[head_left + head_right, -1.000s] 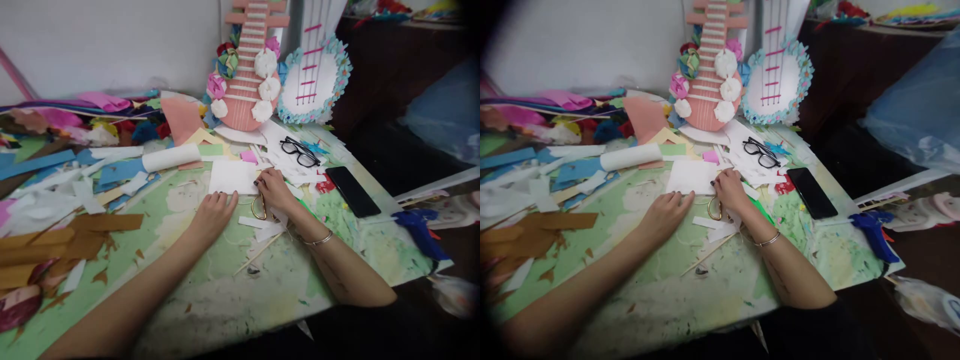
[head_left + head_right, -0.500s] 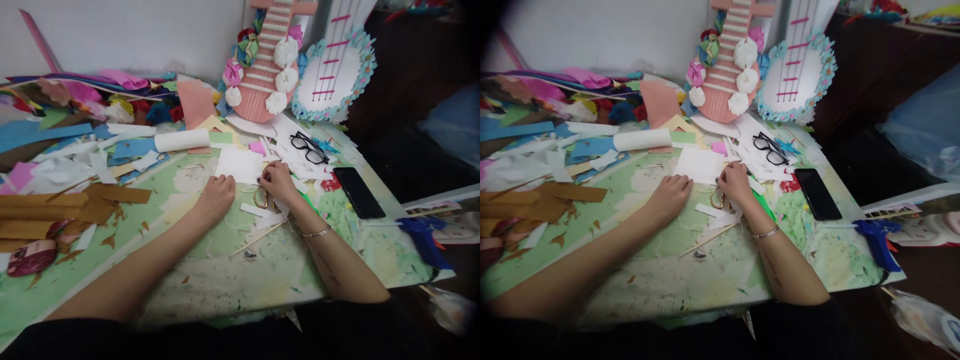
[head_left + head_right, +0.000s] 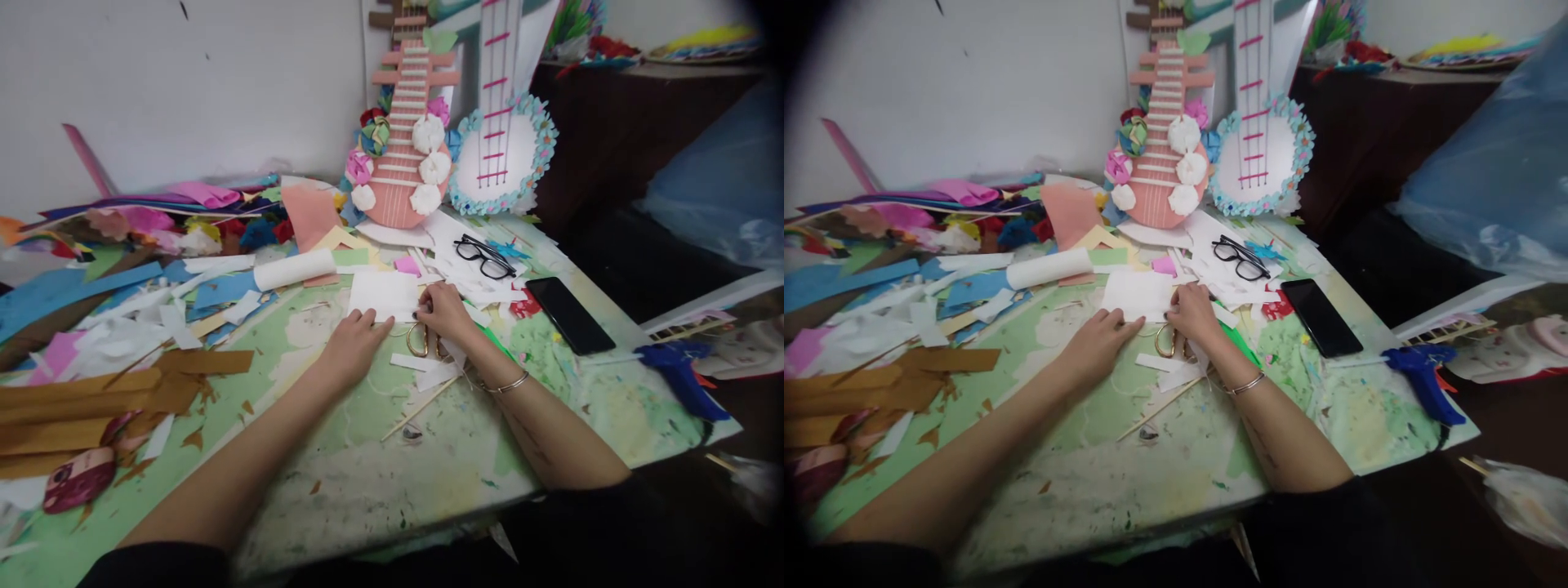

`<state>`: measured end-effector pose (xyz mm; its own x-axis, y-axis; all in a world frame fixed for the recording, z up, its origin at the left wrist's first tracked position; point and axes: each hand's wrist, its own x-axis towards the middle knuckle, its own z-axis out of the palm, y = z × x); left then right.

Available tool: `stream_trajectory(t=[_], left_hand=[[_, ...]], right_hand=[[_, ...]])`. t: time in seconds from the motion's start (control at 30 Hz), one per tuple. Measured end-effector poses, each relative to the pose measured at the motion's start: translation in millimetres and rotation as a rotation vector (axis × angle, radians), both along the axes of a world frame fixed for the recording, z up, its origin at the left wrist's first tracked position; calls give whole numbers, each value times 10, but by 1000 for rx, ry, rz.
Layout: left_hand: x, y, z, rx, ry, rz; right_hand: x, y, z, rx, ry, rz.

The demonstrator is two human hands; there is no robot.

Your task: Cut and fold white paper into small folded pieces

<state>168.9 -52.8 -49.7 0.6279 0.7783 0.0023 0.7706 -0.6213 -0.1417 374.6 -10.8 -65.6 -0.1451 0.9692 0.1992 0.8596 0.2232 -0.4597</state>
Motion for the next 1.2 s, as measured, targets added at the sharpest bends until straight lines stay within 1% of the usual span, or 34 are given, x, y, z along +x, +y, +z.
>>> stream_trajectory(t=[0.13,0.27,0.43,0.67,0.9,1.1,1.2], left_hand=[[130,-10,63,-27,63,65],[223,-26,30,-12,60,121],[267,-61,-12,-9,55,134],[369,-81,12,-10,83,172],[352,-51,46,-49,96,157],[276,-65,18,9,64,102],[180,-80,25,24,40,69]], right_hand=[[8,6,-9,3,15,-9],[23,8,2,-4,20,6],[45,1,6,-8,30,36],[61,7,-45,17,68,62],[49,-18,13,52,99,82],[53,-7,-9,53,51,190],[50,-6,-10,46,7,208]])
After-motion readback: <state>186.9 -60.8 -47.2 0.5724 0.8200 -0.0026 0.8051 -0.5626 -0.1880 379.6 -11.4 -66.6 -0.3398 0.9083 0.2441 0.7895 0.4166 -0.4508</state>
